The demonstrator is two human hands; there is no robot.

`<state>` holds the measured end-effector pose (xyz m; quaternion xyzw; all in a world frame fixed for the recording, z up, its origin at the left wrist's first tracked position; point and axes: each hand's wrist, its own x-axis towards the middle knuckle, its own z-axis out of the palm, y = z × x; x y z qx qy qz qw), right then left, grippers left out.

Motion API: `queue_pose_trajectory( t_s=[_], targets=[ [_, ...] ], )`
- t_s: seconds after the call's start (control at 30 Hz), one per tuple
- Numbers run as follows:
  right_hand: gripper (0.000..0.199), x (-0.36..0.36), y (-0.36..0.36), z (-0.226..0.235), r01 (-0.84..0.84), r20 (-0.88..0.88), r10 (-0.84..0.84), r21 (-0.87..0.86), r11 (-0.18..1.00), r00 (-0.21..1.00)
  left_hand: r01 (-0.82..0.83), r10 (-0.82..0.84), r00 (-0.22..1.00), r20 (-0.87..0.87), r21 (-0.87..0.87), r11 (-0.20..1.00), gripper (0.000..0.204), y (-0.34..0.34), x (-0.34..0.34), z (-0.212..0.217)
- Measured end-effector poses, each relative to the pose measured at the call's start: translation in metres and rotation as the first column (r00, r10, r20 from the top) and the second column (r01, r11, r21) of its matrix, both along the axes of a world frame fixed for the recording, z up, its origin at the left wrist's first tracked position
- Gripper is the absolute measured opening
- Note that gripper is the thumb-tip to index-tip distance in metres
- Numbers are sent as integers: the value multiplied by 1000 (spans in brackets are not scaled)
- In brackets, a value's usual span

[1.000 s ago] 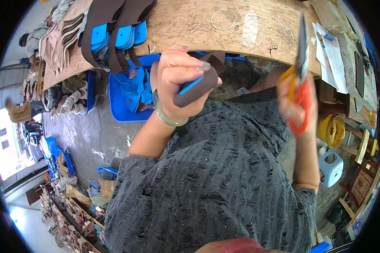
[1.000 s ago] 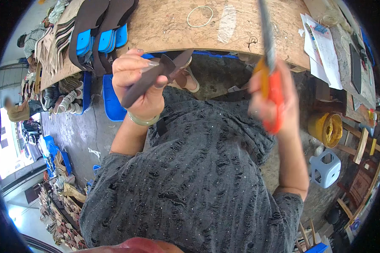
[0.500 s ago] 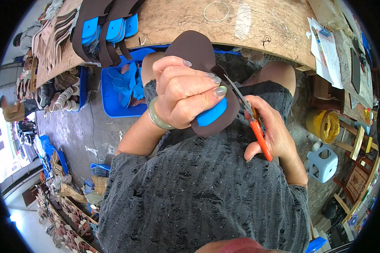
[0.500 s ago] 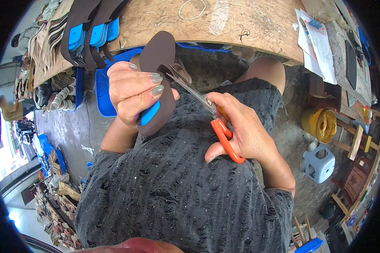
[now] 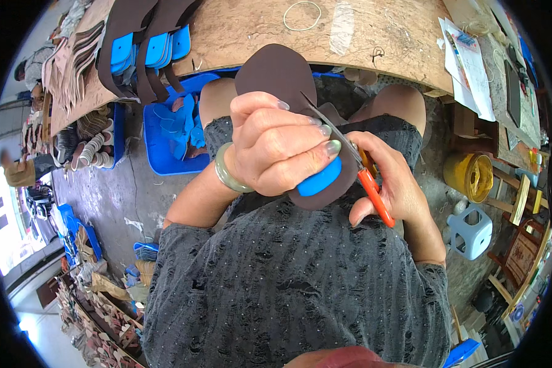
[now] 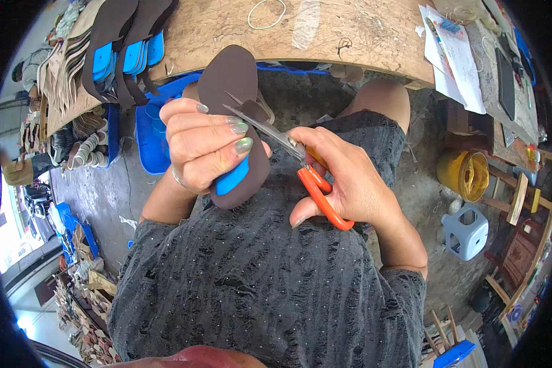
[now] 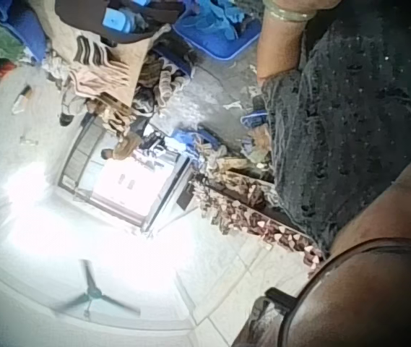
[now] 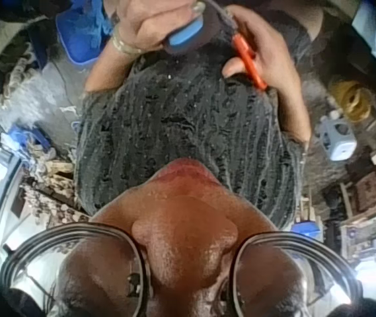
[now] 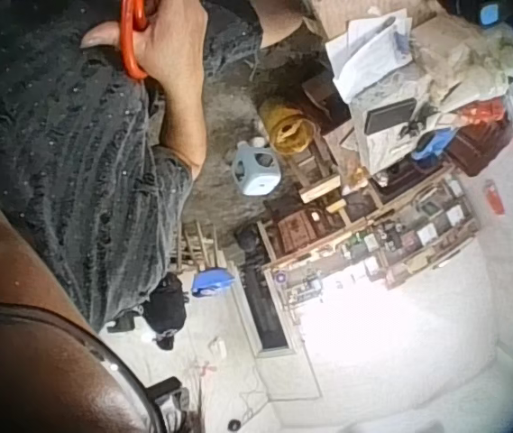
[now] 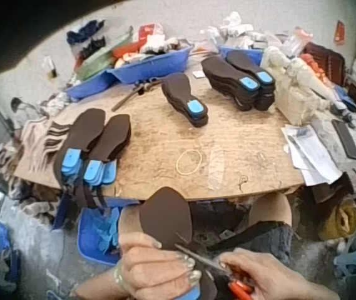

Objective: The recorder is assembling and trimming insole components for shoes, using scissors and manual manipulation.

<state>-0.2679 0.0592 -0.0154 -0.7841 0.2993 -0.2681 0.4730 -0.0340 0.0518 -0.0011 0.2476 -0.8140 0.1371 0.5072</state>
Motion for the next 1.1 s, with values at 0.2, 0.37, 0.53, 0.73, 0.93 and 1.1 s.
queue_pose_trajectory(
  t_s=[0.2,0.37,0.53,0.73,0.93,1.1],
  targets=[
    [88,-1,3,-5,31,45,-34,47,998,998,66,-69,998,7,185,980,49,1,11,6],
    [74,-20,-2,-12,179,-57,-170,283,942,984,374,-236,873,-428,276,885,37,-15,8,-10],
    [45,-32,-100,-6,513,-267,-669,-469,719,693,622,137,586,-798,552,555,28,-10,15,-11],
    [26,-19,-147,-6,189,-161,-721,-906,378,674,760,247,323,-914,406,508,21,-15,11,-14],
    [27,86,-47,18,292,120,-268,-484,825,956,728,243,342,-908,420,543,20,-16,11,-22],
    [16,94,-43,4,392,243,-322,-341,855,915,760,178,344,-922,385,524,21,-14,12,-23]
  ],
)
